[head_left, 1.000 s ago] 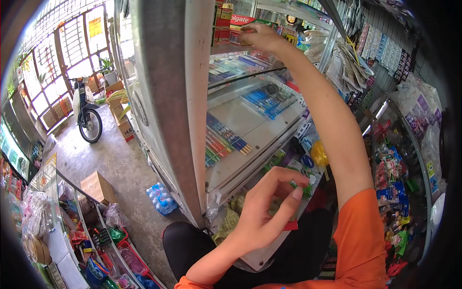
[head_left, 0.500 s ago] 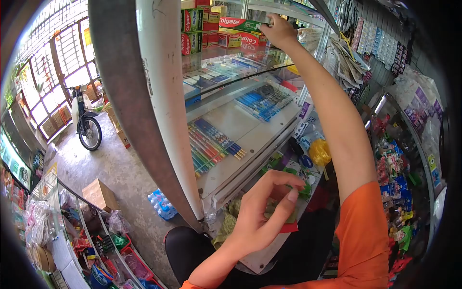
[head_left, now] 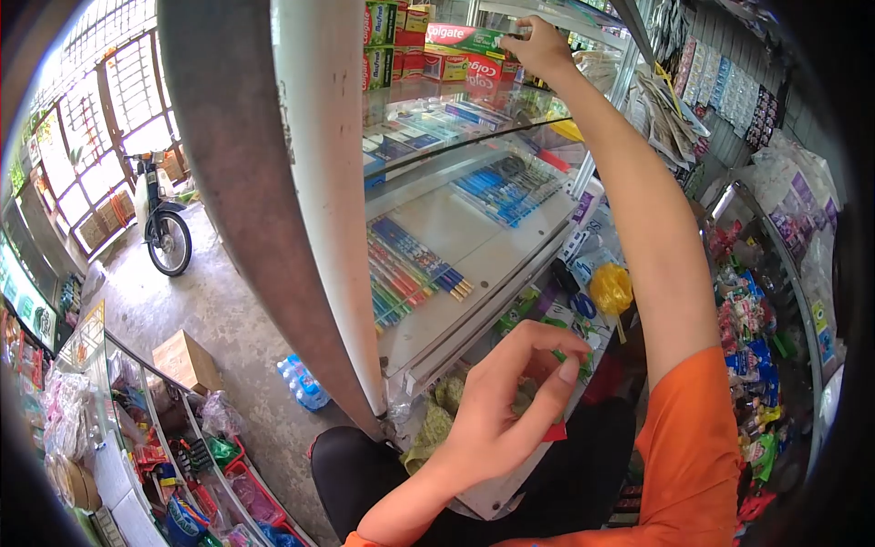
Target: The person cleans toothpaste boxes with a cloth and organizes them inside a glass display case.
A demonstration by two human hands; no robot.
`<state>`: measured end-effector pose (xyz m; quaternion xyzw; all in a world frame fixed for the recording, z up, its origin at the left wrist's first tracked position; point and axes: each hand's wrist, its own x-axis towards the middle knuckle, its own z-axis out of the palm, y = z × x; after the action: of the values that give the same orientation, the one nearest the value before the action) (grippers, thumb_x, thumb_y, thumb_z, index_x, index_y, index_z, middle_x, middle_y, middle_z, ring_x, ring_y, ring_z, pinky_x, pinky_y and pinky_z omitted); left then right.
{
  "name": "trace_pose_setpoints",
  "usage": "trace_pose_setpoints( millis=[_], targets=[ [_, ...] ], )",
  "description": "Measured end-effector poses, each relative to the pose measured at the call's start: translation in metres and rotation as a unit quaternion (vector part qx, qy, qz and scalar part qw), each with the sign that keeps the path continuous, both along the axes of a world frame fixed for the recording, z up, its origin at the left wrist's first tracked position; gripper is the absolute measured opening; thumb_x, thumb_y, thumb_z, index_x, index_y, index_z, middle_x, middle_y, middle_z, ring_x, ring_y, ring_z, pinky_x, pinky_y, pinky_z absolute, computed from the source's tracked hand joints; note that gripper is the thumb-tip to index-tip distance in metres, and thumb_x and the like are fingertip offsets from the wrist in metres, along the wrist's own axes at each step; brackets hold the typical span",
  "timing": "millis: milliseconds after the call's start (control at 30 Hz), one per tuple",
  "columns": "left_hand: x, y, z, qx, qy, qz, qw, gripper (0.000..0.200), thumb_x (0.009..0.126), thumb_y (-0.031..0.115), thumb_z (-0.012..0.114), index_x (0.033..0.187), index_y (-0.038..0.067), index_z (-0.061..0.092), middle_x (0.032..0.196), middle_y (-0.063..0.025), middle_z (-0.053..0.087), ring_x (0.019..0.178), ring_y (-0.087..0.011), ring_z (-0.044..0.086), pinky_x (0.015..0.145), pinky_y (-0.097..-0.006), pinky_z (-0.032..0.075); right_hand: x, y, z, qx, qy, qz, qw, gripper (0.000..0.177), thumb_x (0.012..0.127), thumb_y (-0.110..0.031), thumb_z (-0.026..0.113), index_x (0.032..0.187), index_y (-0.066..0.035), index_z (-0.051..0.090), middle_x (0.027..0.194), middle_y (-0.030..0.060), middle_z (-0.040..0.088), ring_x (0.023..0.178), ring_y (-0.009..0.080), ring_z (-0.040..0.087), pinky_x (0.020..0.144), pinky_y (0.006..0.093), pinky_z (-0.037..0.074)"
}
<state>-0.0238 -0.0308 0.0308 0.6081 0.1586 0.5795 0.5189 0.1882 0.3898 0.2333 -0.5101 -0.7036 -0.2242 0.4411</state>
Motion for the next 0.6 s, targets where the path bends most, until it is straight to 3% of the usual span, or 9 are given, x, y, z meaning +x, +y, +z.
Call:
trace_pose_setpoints(
  millis=[67, 133, 200, 267, 367, 433, 500, 567, 600],
  targets=[
    [-0.002, -0.002, 0.001, 0.007, 0.006, 0.001, 1.0, 0.02, 0.104, 0.01, 0.056, 0.118, -0.002, 0.062, 0.112, -0.0116, 0.067, 0.098, -0.0178, 0.068, 0.087, -0.0332, 0.055, -0.008, -0.047, -0.003, 0.011, 0.005, 0.011, 1.0, 0.064, 0.082, -0.047, 0.082, 0.133, -0.01, 0.067, 0.109, 0.0125, 0.075, 0.094, 0.0249, 0.073, 0.084, 0.0367, 0.056],
    [-0.004, -0.005, 0.002, 0.009, 0.002, 0.001, 1.0, 0.02, 0.104, 0.01, 0.056, 0.119, -0.002, 0.062, 0.112, -0.0113, 0.067, 0.097, -0.0173, 0.068, 0.086, -0.0329, 0.055, -0.013, -0.102, -0.016, 0.037, 0.067, 0.068, 0.995, 0.057, 0.082, -0.046, 0.081, 0.126, -0.011, 0.07, 0.104, 0.0095, 0.074, 0.103, 0.0271, 0.07, 0.087, 0.0481, 0.054],
    [-0.005, -0.007, 0.003, 0.013, 0.001, -0.001, 1.0, 0.02, 0.104, 0.011, 0.056, 0.119, -0.002, 0.062, 0.112, -0.011, 0.067, 0.096, -0.0167, 0.068, 0.085, -0.0325, 0.055, -0.007, -0.156, -0.035, 0.115, 0.062, 0.077, 0.988, 0.056, 0.082, -0.034, 0.084, 0.128, -0.005, 0.069, 0.109, 0.0132, 0.069, 0.097, 0.0259, 0.07, 0.079, 0.0393, 0.058],
    [-0.006, -0.009, 0.004, -0.002, -0.004, 0.003, 1.0, 0.02, 0.104, 0.011, 0.055, 0.119, -0.001, 0.062, 0.112, -0.0102, 0.067, 0.094, -0.0155, 0.067, 0.082, -0.031, 0.054, -0.022, -0.238, -0.057, 0.101, 0.109, 0.085, 0.985, 0.052, 0.084, -0.023, 0.084, 0.13, -0.004, 0.068, 0.12, 0.0145, 0.064, 0.095, 0.0237, 0.069, 0.08, 0.0365, 0.059],
    [-0.008, -0.012, 0.004, -0.016, 0.016, 0.015, 1.0, 0.02, 0.105, 0.012, 0.056, 0.12, 0.0, 0.061, 0.112, -0.0094, 0.067, 0.095, -0.0147, 0.066, 0.083, -0.0303, 0.053, -0.011, -0.289, -0.093, 0.081, 0.161, 0.106, 0.978, 0.05, 0.086, -0.015, 0.082, 0.132, -0.003, 0.066, 0.126, 0.0133, 0.061, 0.096, 0.0206, 0.069, 0.082, 0.0335, 0.06],
    [-0.004, -0.007, -0.001, -0.024, 0.007, 0.021, 0.999, 0.021, 0.104, 0.012, 0.057, 0.122, 0.0, 0.06, 0.115, -0.0089, 0.066, 0.098, -0.0141, 0.065, 0.086, -0.0306, 0.052, -0.012, -0.316, -0.113, 0.015, 0.248, 0.14, 0.958, 0.049, 0.088, -0.012, 0.081, 0.134, -0.004, 0.066, 0.129, 0.0139, 0.062, 0.102, 0.0194, 0.069, 0.086, 0.036, 0.061],
    [0.004, 0.001, -0.004, -0.031, -0.009, 0.038, 0.999, 0.034, 0.105, 0.016, 0.059, 0.134, 0.001, 0.053, 0.126, -0.0105, 0.063, 0.115, -0.016, 0.06, 0.098, -0.0339, 0.049, -0.013, -0.328, -0.133, -0.046, 0.25, 0.129, 0.958, 0.051, 0.089, -0.01, 0.08, 0.137, -0.003, 0.063, 0.132, 0.0145, 0.062, 0.106, 0.0199, 0.069, 0.089, 0.0369, 0.061],
    [0.017, 0.012, -0.016, -0.028, -0.009, 0.088, 0.996, 0.044, 0.104, 0.018, 0.062, 0.14, -0.001, 0.048, 0.132, -0.0146, 0.06, 0.12, -0.0209, 0.059, 0.101, -0.0375, 0.049, -0.011, -0.337, -0.16, -0.109, 0.249, 0.118, 0.955, 0.054, 0.09, -0.008, 0.078, 0.14, -0.002, 0.06, 0.135, 0.015, 0.062, 0.11, 0.0204, 0.069, 0.093, 0.0379, 0.061],
    [0.023, 0.017, -0.02, -0.025, -0.012, 0.142, 0.989, 0.054, 0.103, 0.02, 0.066, 0.147, -0.003, 0.043, 0.137, -0.0187, 0.058, 0.124, -0.0258, 0.058, 0.104, -0.041, 0.049, -0.009, -0.341, -0.176, -0.158, 0.395, 0.233, 0.875, 0.058, 0.091, -0.007, 0.077, 0.144, -0.002, 0.054, 0.137, 0.0152, 0.062, 0.114, 0.0223, 0.068, 0.096, 0.0393, 0.061]
  ],
)
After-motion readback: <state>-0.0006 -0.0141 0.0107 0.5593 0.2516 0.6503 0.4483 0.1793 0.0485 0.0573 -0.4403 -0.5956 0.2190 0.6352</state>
